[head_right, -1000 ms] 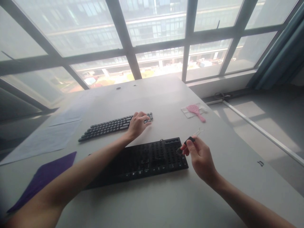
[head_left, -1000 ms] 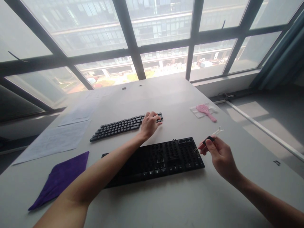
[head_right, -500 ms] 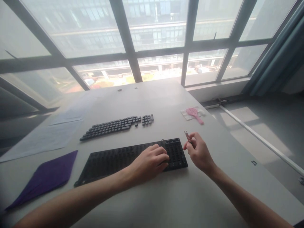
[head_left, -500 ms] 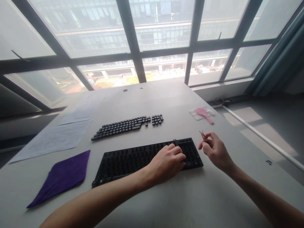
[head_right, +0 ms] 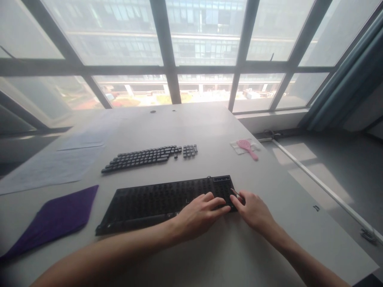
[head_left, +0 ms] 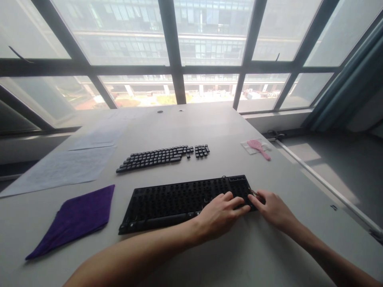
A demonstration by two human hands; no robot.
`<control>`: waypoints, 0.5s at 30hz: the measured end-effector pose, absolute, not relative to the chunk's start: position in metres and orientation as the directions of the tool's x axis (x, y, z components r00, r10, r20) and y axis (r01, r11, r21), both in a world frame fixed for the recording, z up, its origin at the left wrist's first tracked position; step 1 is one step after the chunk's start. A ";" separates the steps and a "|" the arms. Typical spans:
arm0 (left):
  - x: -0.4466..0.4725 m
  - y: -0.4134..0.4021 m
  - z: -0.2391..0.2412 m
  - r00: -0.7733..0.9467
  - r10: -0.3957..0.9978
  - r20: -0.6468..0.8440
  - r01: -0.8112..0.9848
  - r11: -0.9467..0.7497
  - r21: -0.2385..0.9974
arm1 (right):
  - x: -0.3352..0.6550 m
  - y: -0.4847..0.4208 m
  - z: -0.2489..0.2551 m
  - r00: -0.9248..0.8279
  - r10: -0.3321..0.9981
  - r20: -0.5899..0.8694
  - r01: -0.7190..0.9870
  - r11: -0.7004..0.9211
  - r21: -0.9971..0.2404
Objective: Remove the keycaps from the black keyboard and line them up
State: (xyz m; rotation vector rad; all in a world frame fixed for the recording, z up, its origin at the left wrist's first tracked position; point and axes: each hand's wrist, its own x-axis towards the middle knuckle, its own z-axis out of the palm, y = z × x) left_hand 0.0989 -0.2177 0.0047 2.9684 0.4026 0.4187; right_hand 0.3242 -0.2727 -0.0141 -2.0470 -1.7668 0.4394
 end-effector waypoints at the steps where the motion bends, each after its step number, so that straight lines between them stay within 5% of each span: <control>1: 0.098 -0.217 0.004 0.927 0.279 0.252 0.246 -0.957 0.155 | 0.323 -0.273 -0.013 0.148 0.989 0.009 0.882 -0.128 -0.453; 8: 0.098 -0.217 0.004 0.933 0.278 0.227 0.242 -0.955 0.172 | 0.318 -0.263 0.006 0.094 0.989 -0.113 0.958 -0.121 -0.259; 15: 0.099 -0.216 0.004 0.928 0.290 0.234 0.253 -0.951 0.177 | 0.318 -0.265 0.000 0.070 0.995 -0.066 0.929 -0.089 -0.360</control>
